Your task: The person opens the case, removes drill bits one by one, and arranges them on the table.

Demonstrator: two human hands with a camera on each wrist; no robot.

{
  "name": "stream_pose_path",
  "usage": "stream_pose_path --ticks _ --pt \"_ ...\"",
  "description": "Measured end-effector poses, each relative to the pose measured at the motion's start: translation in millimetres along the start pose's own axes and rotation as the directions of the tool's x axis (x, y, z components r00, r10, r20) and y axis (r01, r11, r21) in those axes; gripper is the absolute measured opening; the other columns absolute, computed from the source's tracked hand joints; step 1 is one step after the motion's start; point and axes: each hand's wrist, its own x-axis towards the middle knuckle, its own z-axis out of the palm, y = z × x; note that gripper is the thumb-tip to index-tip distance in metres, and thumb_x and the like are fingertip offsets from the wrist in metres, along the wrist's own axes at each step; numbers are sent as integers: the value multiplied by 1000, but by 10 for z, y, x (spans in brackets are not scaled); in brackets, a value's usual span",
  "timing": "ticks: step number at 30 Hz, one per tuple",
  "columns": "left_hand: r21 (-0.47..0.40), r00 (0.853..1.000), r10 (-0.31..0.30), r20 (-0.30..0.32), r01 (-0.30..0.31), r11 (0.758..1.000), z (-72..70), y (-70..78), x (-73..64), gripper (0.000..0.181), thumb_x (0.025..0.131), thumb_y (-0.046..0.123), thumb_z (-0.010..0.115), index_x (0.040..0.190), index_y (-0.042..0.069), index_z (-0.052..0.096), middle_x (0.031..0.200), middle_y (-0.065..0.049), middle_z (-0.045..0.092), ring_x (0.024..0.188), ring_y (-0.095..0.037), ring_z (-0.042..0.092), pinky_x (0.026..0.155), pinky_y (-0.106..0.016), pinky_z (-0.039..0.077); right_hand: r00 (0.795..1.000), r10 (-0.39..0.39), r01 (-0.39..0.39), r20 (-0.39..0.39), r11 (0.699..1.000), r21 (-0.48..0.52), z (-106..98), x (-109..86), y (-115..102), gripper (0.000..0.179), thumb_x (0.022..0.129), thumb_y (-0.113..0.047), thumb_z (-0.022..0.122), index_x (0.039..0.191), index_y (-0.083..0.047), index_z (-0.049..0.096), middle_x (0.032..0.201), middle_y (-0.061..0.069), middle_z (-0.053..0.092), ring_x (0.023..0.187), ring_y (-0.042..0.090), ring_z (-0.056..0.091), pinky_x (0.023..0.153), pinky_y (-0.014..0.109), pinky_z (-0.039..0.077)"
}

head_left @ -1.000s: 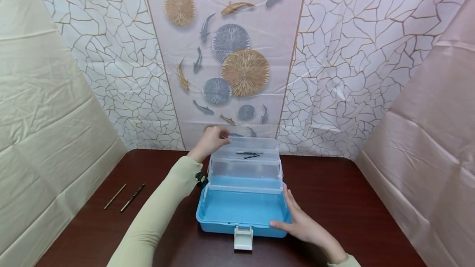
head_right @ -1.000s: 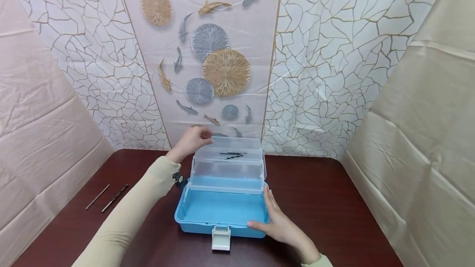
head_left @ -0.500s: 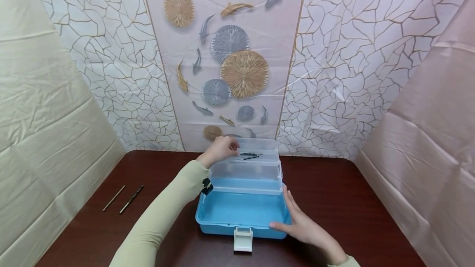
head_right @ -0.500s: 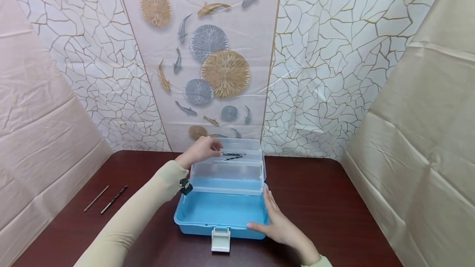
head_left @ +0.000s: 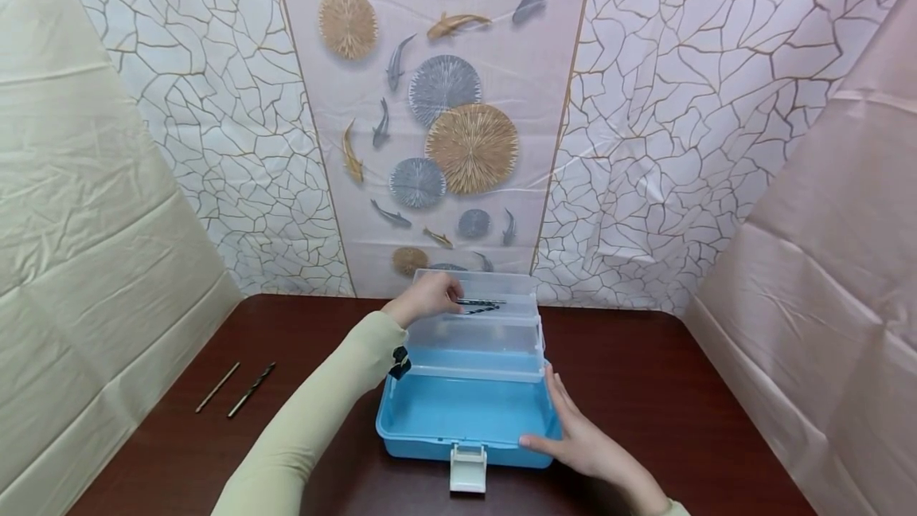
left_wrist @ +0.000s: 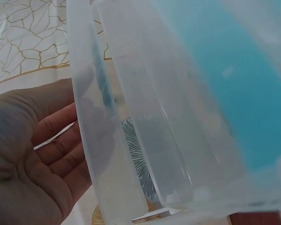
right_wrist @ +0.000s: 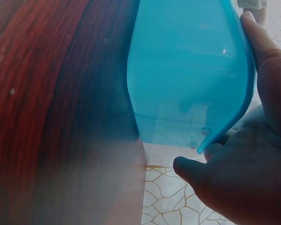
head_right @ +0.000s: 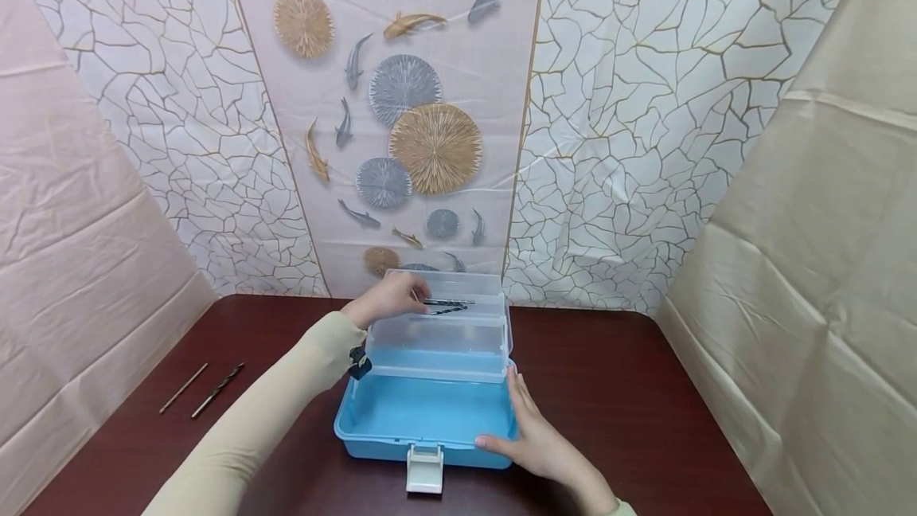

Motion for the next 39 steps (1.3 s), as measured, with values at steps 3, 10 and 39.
stream_pose_path --ticks 3,10,39 --pt "16 1000 -4 12 4 1000 -16 14 12 19 90 13 78 107 6 74 99 -5 71 90 -19 66 80 -34 54 1000 0 0 -1 1000 0 -3 5 2 114 92 -38 74 161 -14 -14 163 27 -14 149 47 -2 112 68 22" --pt "83 999 -14 36 11 997 -18 28 31 20 91 14 77 110 6 74 103 -7 70 92 -19 65 83 -35 54 1000 2 -2 6 1000 14 8 19 16 114 93 -38 74 161 -15 -14 164 25 -14 150 45 -4 113 67 21" --pt "91 999 30 15 -31 995 85 -16 66 5 91 10 76 95 8 77 91 -3 71 83 -15 65 77 -31 55 1000 -10 10 -2 1000 17 -3 -10 8 114 92 -36 75 161 -11 -13 163 27 -14 149 46 -4 113 67 21"
